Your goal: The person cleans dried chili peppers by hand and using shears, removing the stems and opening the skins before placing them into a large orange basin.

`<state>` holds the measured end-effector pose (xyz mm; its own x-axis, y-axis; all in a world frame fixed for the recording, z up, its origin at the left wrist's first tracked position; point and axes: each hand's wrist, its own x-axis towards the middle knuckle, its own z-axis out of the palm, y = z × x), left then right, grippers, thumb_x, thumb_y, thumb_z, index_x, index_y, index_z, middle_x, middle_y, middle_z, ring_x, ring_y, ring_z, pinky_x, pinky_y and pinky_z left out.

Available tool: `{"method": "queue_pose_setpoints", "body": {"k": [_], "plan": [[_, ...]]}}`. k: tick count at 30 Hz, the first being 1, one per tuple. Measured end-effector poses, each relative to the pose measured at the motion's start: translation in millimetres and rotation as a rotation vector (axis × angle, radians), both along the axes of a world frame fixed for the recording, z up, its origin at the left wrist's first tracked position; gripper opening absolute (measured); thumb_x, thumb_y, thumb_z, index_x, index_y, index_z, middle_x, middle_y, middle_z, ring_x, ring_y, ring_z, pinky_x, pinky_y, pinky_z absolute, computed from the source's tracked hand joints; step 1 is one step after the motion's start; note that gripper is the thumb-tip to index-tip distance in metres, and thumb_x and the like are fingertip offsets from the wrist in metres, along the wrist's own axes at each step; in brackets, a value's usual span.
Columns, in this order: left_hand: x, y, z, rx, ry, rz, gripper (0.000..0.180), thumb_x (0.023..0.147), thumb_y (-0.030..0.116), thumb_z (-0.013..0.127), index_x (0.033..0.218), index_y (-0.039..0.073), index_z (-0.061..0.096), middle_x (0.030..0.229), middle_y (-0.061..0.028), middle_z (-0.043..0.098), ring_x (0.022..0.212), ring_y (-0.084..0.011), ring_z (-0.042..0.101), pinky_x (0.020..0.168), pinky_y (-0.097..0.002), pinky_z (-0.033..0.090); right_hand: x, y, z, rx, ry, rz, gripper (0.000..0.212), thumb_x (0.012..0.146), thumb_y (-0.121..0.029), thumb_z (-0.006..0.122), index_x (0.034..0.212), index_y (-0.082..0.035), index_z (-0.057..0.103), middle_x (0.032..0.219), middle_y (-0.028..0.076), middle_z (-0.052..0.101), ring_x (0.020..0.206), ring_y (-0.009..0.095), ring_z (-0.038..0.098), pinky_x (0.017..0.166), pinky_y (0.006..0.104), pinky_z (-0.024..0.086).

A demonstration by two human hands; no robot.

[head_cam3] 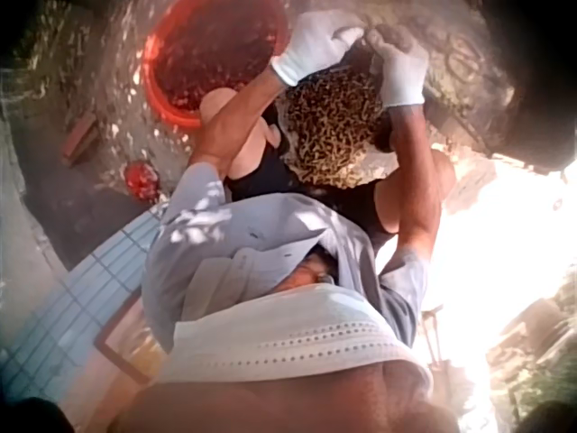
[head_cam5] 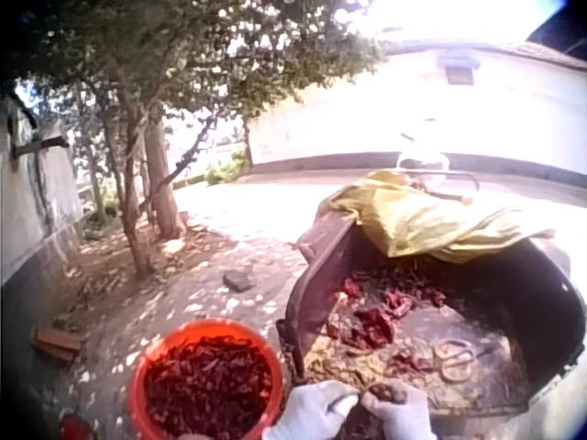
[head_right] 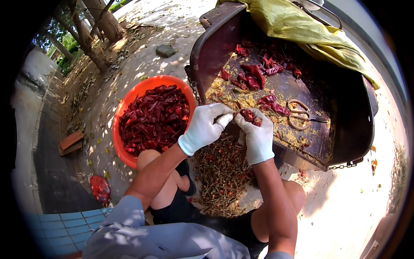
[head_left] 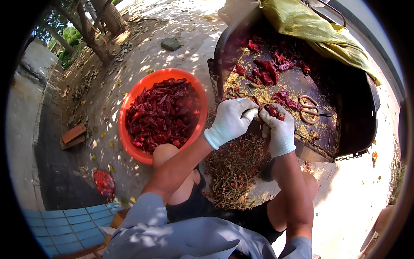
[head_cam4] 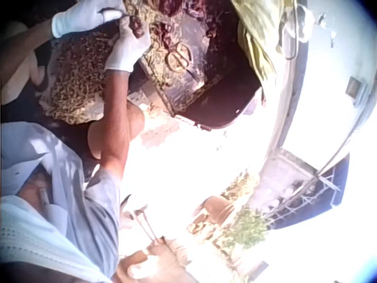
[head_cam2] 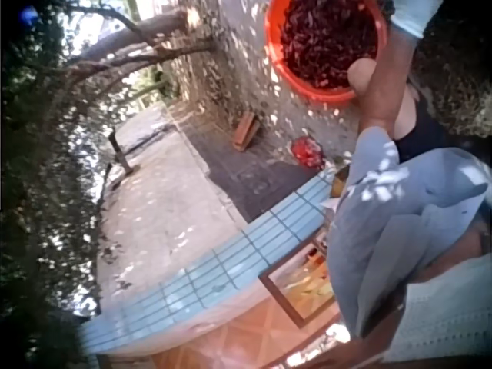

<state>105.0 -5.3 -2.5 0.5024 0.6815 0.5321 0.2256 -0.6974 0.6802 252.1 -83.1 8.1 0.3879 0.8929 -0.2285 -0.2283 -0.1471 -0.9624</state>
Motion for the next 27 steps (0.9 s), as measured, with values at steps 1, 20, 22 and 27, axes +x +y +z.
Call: {"method": "queue_pose_setpoints", "body": {"k": [1, 20, 22, 27], "plan": [[0, 0, -1, -0.075, -0.049, -0.010, 0.010, 0.086, 0.009, 0.069, 0.092, 0.001, 0.071, 0.077, -0.0125, 0.066, 0.068, -0.0247, 0.067, 0.062, -0.0365, 0.051, -2, -1, 4, -0.030, 0.245, 0.008, 0.009, 0.089, -0.008, 0.069, 0.098, -0.006, 0.066, 0.073, -0.001, 0.058, 0.057, 0.009, 0.049, 0.052, 0.0260, 0.042], [-19, -4, 37, -0.404, 0.157, -0.402, 0.019, 0.092, 0.013, 0.066, 0.103, -0.003, 0.069, 0.084, -0.0079, 0.068, 0.072, -0.0135, 0.063, 0.068, -0.0292, 0.053, 51, -8, 14, 0.146, 0.328, -0.240, 0.015, 0.095, -0.008, 0.063, 0.109, -0.003, 0.062, 0.084, 0.001, 0.060, 0.056, 0.006, 0.043, 0.047, 0.0211, 0.038], [-13, 6, 30, -0.239, 0.627, -0.346, 0.023, 0.087, 0.018, 0.070, 0.106, 0.006, 0.072, 0.090, -0.0093, 0.071, 0.078, -0.0204, 0.068, 0.075, -0.0338, 0.054, 46, -17, 17, 0.114, 0.224, -0.013, 0.016, 0.092, -0.010, 0.067, 0.106, -0.003, 0.063, 0.081, 0.001, 0.060, 0.053, 0.006, 0.045, 0.046, 0.0220, 0.038], [30, 32, 2, -0.086, 0.519, -0.173, 0.026, 0.090, 0.028, 0.063, 0.109, 0.014, 0.073, 0.102, -0.0110, 0.071, 0.093, -0.0305, 0.068, 0.082, -0.0401, 0.054, 20, -29, 34, -0.039, -0.018, 0.607, 0.024, 0.087, -0.016, 0.077, 0.104, -0.003, 0.066, 0.067, -0.002, 0.057, 0.047, 0.007, 0.050, 0.045, 0.0244, 0.041]]}}
